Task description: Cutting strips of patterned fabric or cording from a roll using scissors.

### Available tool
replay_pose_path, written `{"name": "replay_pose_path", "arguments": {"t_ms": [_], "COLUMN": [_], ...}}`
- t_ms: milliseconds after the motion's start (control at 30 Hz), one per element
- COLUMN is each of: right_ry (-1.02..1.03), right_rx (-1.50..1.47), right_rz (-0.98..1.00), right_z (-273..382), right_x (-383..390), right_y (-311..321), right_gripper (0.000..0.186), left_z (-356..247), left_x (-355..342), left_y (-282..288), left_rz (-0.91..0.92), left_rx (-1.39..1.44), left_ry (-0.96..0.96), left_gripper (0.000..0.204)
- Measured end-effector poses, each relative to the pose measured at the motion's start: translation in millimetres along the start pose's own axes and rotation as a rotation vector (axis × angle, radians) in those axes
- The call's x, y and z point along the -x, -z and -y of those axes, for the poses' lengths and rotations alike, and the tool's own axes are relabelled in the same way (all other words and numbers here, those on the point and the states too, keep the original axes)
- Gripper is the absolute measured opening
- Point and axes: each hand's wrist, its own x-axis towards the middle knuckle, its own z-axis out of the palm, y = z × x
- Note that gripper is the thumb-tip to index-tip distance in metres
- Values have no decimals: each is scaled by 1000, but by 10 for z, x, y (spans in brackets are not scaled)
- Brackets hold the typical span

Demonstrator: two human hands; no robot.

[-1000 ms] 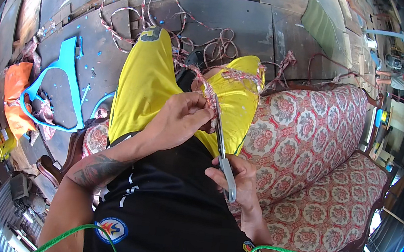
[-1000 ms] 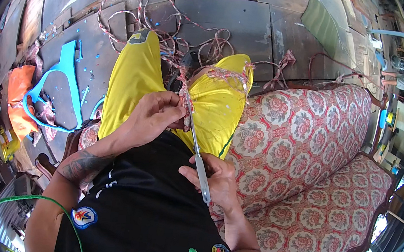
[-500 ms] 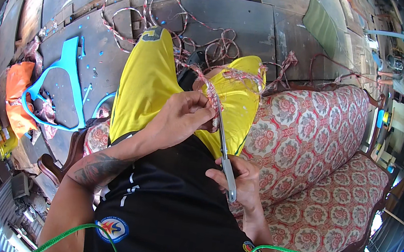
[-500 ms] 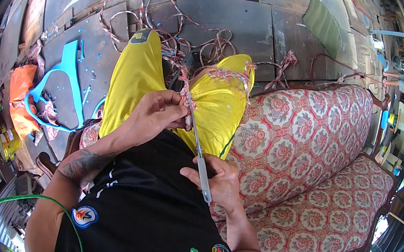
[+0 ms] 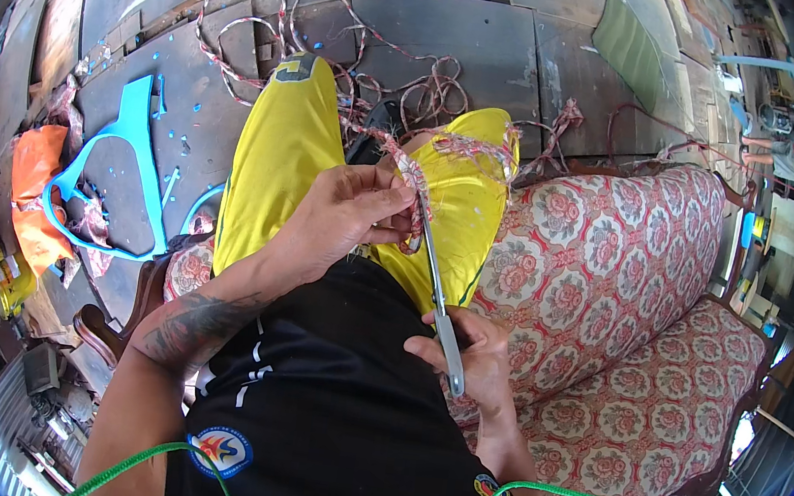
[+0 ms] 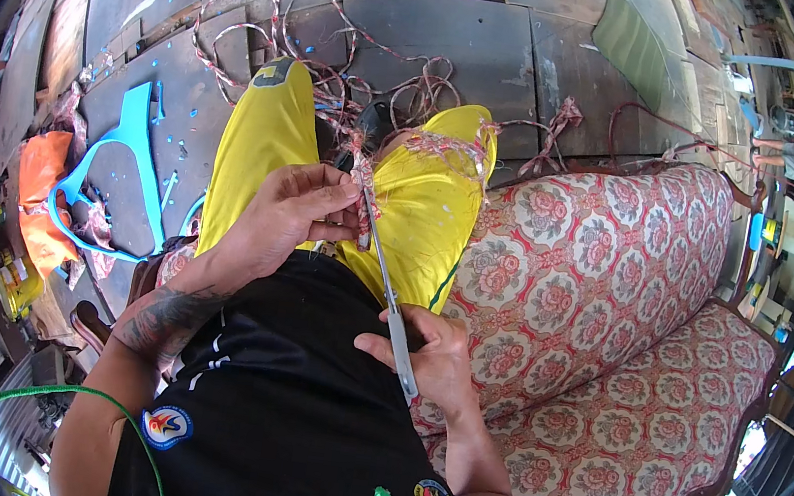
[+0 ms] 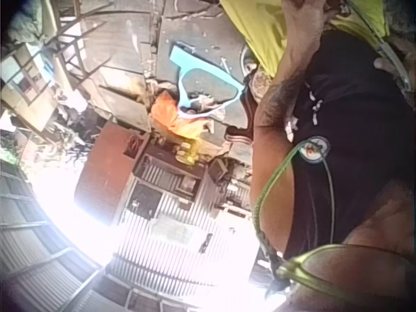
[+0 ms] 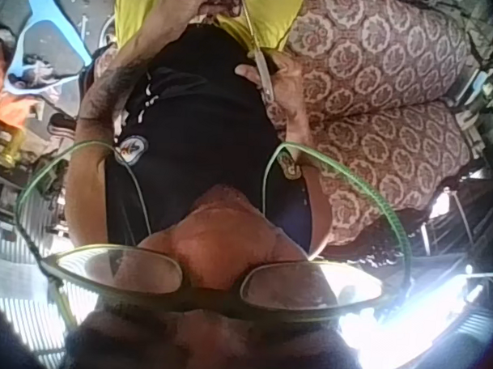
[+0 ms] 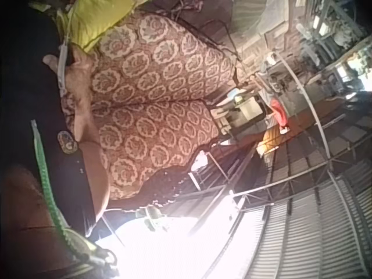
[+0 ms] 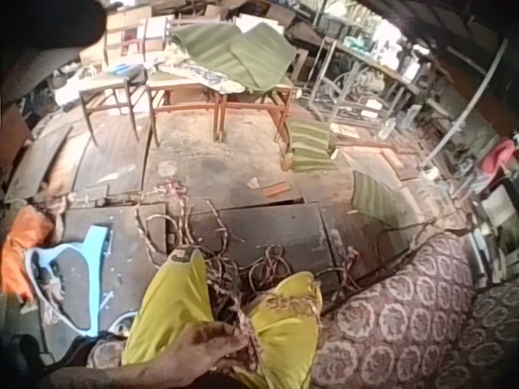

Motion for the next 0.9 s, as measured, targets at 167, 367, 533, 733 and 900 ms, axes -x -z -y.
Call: {"name": "replay_pose_path", "arguments": {"t_ms": [167,367,533,733,900], "right_ry": [13,-149,-28,31,49], "right_rx": [-62,-127,29,50,65], "right_rz": [16,37,2,-34,-32], "right_z": [-15,22,17,8,5], "right_x": [-5,-23,-29,-25,-24], "right_y": [-25,-41,-51,-80,-78], "right_gripper": [39,40,38,39,39], "left_z": [36,73,73,63,71], "left_x": [37,39,60,68,52], "left_y": [-27,-24,-53,-59,-40], "left_rz": [-14,-3,-21,-16,-16], "left_rx": [-3,23,5,-30,-34], "left_ry": [13,-14,-39,-55,-56], "left_gripper": [25,26,26,27,27]}}
